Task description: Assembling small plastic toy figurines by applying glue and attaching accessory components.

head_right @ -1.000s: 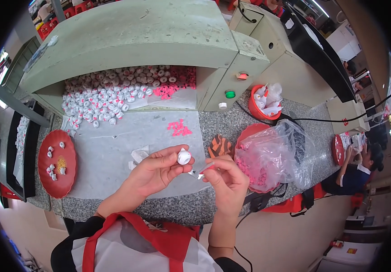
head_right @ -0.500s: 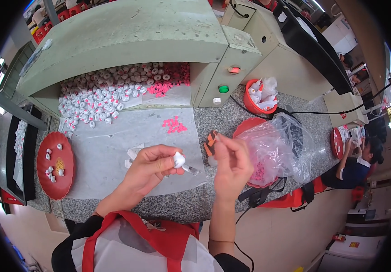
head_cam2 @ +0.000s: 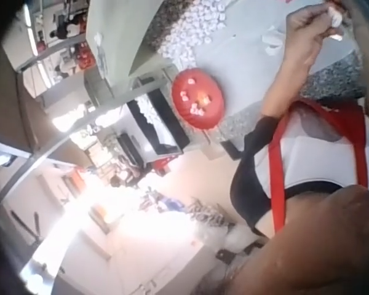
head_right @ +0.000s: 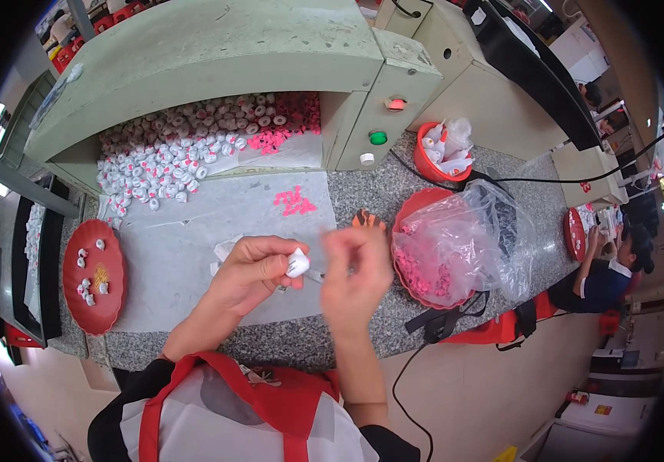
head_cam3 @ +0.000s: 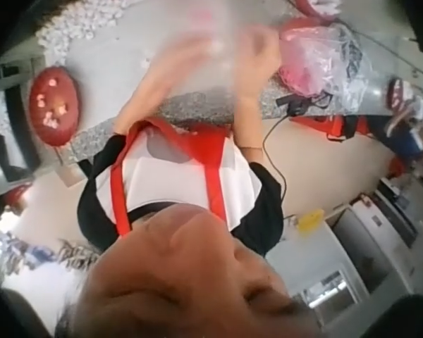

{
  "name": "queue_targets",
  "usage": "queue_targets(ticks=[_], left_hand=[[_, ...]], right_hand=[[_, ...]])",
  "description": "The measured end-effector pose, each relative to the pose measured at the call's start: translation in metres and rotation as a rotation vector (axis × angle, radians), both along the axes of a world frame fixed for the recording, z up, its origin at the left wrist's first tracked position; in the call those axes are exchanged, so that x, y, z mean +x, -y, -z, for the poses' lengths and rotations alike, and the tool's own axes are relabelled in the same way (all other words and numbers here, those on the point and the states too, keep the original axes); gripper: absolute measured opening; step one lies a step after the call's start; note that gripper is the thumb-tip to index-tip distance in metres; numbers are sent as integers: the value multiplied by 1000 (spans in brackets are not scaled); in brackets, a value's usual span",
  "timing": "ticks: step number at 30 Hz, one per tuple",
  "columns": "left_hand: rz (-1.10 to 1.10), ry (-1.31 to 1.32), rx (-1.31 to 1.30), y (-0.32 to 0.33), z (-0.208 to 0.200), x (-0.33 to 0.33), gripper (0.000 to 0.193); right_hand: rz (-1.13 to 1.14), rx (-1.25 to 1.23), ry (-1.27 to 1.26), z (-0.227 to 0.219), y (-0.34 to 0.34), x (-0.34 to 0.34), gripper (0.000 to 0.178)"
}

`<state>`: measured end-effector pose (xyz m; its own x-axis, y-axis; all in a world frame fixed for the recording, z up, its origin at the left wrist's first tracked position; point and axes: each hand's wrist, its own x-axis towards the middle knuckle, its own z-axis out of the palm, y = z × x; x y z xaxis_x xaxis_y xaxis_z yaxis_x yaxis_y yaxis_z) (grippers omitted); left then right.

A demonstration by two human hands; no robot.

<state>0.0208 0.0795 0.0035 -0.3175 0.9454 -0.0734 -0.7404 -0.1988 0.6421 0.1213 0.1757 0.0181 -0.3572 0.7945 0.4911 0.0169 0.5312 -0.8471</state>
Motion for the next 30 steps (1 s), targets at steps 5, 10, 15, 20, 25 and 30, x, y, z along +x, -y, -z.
queue_targets(ticks=[5,10,15,20,25,30], left_hand=[[143,186,64,-4,4,-5,29],[136,196,41,-5,5,-6,31],[48,137,22,-6,8,-6,29],[-26,-22,13,-8,8,-2,26],[45,-64,14,-4,-2,-2,25],[10,114,-49,-10,-3,0,25]], right_hand=[[-35,-449,-307,-10,-22,13,10],[-175,-614,-370,-1,-7,16,10],[-221,-614,-363,-9,12,6,9],[-74,151,38,-7,20,-1,8],[-1,-318,-212,-17,-16,13,9],[-234,-542,-307,-11,5,11,17]])
